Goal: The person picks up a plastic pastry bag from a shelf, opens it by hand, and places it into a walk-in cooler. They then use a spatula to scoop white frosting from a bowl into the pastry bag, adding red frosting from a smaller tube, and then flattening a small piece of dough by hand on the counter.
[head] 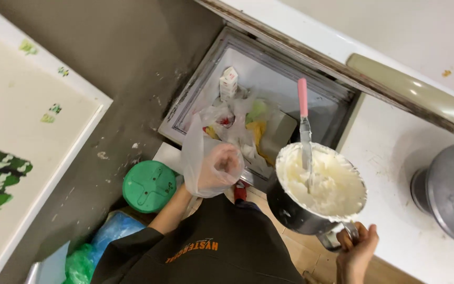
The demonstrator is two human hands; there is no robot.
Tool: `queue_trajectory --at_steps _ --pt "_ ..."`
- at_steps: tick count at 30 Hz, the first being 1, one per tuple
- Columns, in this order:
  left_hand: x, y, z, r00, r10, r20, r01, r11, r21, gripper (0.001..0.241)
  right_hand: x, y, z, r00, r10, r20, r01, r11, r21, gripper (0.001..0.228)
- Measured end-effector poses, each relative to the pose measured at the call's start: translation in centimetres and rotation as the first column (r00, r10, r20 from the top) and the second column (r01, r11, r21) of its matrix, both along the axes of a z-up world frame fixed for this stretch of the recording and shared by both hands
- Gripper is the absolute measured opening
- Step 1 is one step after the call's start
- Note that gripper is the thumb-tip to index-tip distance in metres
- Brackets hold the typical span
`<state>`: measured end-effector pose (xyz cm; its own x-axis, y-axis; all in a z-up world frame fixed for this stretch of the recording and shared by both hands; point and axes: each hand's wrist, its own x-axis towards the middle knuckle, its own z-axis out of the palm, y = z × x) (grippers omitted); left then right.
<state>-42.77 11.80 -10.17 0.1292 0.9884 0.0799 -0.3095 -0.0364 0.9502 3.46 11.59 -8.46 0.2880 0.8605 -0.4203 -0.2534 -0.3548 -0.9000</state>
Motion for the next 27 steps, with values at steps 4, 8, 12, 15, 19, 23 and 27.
queue_trajectory --at_steps 4,8,12,15,19,23,27 --pt "-0.7 0.6 -0.4 1.000 -0.014 -0.007 0.014 1.000 0.000 0.089 3.2 -5.4 0.0 0.989 -0.136 0.051 0.136 0.991 0.004 0.061" --pt "-2.3 1.3 -0.9 0.998 -0.065 0.012 0.065 0.998 0.009 0.087 7.5 -10.0 -2.0 0.911 -0.386 0.144 0.373 0.921 0.109 0.060" --pt "-2.6 3.3 -0.3 0.982 -0.078 0.174 0.082 0.997 -0.014 0.083 9.2 -10.8 -3.2 0.813 -0.557 0.169 0.512 0.822 0.248 0.050" --pt "-2.2 3.9 0.7 0.987 -0.073 0.142 0.073 0.997 0.000 0.082 8.7 -8.8 -4.1 0.793 -0.607 0.057 0.567 0.769 0.294 0.050" --pt "-0.5 4.6 1.9 0.984 -0.062 0.169 0.058 0.998 0.027 0.082 9.5 -2.8 -6.9 0.802 -0.591 -0.086 0.569 0.712 0.410 0.046" --pt "-0.2 3.9 1.2 0.983 0.002 0.184 0.002 1.000 -0.023 0.078 9.2 3.6 -9.9 0.840 -0.522 -0.148 0.529 0.727 0.437 0.043" --pt "-1.0 2.7 -0.6 0.986 0.082 0.144 -0.080 0.997 -0.019 0.070 7.6 9.7 -11.3 0.899 -0.439 0.007 0.362 0.751 0.553 0.047"
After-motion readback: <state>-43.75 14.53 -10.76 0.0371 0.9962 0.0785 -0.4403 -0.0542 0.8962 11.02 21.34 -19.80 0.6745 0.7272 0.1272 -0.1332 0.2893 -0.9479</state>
